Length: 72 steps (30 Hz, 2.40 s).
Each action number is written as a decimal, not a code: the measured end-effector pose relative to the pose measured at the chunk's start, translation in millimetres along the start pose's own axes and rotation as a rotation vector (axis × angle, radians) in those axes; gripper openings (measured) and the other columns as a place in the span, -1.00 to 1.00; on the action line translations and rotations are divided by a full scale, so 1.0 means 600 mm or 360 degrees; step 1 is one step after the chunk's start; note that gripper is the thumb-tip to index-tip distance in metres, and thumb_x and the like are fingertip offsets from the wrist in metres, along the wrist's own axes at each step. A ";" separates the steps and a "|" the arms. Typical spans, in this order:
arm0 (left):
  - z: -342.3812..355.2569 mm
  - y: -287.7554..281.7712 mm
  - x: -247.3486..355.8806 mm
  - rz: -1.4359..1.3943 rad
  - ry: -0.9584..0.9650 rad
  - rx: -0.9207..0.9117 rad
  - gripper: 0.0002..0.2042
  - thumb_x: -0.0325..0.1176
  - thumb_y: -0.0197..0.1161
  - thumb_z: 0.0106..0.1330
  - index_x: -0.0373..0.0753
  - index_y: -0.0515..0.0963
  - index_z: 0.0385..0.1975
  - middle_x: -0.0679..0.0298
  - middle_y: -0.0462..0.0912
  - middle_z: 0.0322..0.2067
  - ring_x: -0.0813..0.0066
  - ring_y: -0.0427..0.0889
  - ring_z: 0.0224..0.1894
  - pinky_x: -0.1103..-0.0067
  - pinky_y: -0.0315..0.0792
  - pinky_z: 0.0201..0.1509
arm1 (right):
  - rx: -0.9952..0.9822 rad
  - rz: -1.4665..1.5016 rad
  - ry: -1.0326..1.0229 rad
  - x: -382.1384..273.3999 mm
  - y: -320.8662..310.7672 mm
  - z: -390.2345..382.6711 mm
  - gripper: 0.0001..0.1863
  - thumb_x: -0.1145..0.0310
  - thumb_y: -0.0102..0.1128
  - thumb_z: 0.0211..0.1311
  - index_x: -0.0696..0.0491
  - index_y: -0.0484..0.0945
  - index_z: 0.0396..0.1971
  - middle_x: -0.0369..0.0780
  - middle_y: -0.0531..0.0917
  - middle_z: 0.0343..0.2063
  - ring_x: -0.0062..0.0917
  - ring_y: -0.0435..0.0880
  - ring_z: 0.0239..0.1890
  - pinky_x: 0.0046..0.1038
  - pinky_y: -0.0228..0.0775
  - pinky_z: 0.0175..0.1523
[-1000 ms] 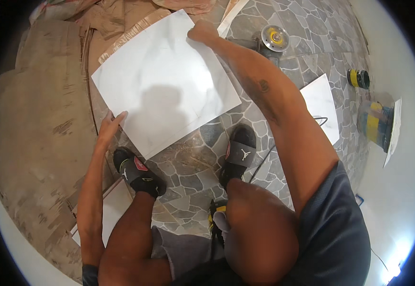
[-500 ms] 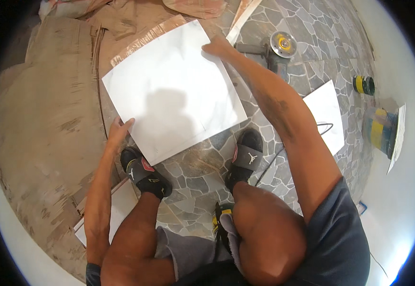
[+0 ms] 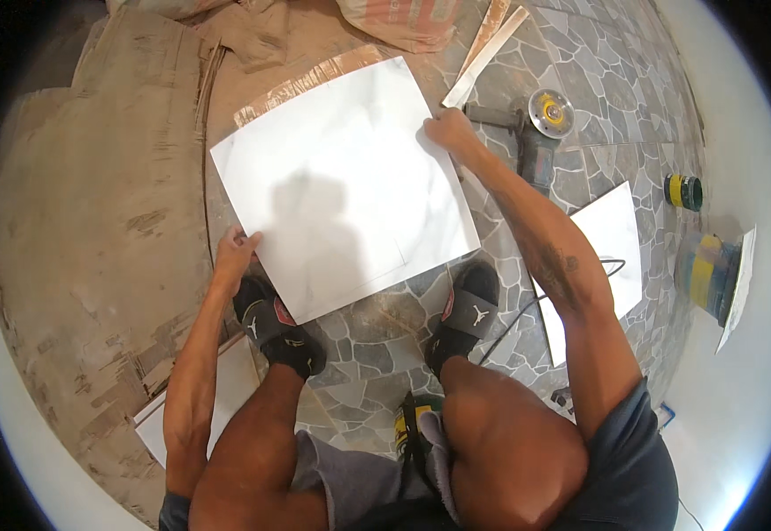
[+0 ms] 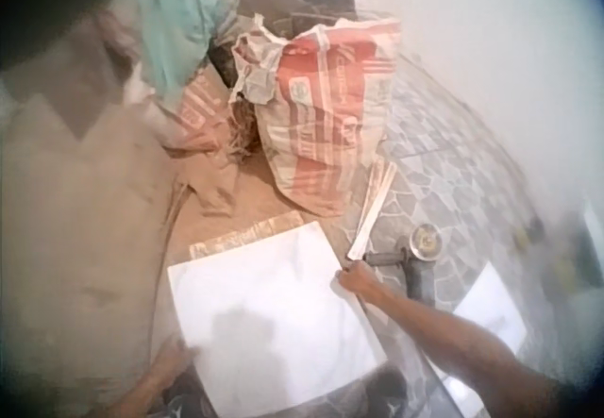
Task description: The person points at markings on a tile, cuts along the line on the tile using an angle grinder, and sets aside the cut pieces.
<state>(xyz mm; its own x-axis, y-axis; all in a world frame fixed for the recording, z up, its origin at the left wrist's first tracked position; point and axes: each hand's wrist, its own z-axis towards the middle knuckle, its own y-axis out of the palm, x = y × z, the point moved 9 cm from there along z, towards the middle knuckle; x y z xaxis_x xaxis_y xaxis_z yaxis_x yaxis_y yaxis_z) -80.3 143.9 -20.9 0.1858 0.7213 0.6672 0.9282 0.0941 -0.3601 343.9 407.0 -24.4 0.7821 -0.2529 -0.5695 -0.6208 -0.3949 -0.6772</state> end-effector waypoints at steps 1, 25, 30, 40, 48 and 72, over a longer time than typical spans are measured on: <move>-0.002 -0.003 0.011 0.0072 -0.0002 0.0029 -0.59 -0.36 0.32 0.30 -0.42 0.44 0.07 0.41 0.44 -0.49 0.65 0.44 -0.47 0.63 0.40 -0.41 | 0.0047 -0.0078 -0.0084 -0.005 -0.010 0.000 -0.56 0.19 0.17 0.11 0.36 0.65 -0.34 0.22 0.68 -0.33 0.03 0.72 -0.22 -0.13 0.53 -0.11; 0.068 -0.019 0.035 0.0098 -0.0018 0.0062 -0.59 -0.37 0.33 0.24 -0.43 0.46 0.04 0.36 0.46 -0.42 0.59 0.45 -0.43 0.56 0.38 -0.40 | 0.0079 -0.0092 -0.0114 -0.049 -0.001 0.067 -0.58 0.23 0.17 0.02 0.39 0.63 -0.42 0.17 0.68 -0.46 -0.05 0.73 -0.32 -0.15 0.53 -0.20; 0.087 0.035 0.072 0.0183 0.0092 -0.0070 -0.54 -0.32 0.33 0.25 -0.41 0.43 0.10 0.35 0.52 -0.40 0.57 0.50 -0.37 0.58 0.43 -0.31 | 0.0025 -0.0067 -0.0199 0.074 -0.037 0.130 -0.73 0.32 0.22 0.10 0.28 0.66 -0.40 -0.18 0.63 -0.57 -0.46 0.60 -0.53 -0.33 0.36 -0.46; 0.093 0.015 0.021 0.0276 0.0083 -0.0035 -0.55 -0.34 0.31 0.28 -0.39 0.41 0.11 0.25 0.59 -0.26 0.50 0.59 -0.29 0.53 0.52 -0.27 | 0.0084 0.0191 -0.0051 0.007 -0.009 0.092 -0.71 0.35 0.18 0.09 0.35 0.62 -0.49 -0.26 0.53 -0.65 -0.52 0.47 -0.67 -0.33 0.20 -0.61; 0.080 0.009 0.010 0.0195 0.0031 -0.0029 -0.58 -0.37 0.27 0.32 -0.40 0.40 0.11 0.18 0.61 -0.19 0.42 0.65 -0.19 0.45 0.61 -0.16 | 0.0030 0.0257 -0.0162 -0.026 -0.015 0.058 -0.67 0.31 0.20 0.11 0.37 0.61 -0.48 -0.23 0.57 -0.60 -0.51 0.53 -0.59 -0.31 0.27 -0.56; -0.050 0.077 -0.035 -0.0476 -0.0380 -0.0071 -0.70 -0.40 0.05 0.46 -0.23 0.38 0.15 0.26 0.60 -0.09 0.44 0.64 -0.13 0.41 0.54 -0.06 | -0.0510 0.0708 0.0277 0.151 0.014 -0.131 -0.75 0.19 0.31 0.33 0.01 0.55 -0.47 -0.44 0.47 -0.59 -0.72 0.34 -0.56 -0.58 0.12 -0.46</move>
<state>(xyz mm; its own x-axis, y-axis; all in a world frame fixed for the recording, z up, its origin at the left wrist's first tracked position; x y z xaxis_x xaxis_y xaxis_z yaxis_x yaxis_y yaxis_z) -31.4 112.6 -32.1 -0.1709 0.8064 0.5662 0.9440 0.2986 -0.1402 413.6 311.0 -45.1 0.4633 -0.5870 -0.6639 -0.8662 -0.4582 -0.1995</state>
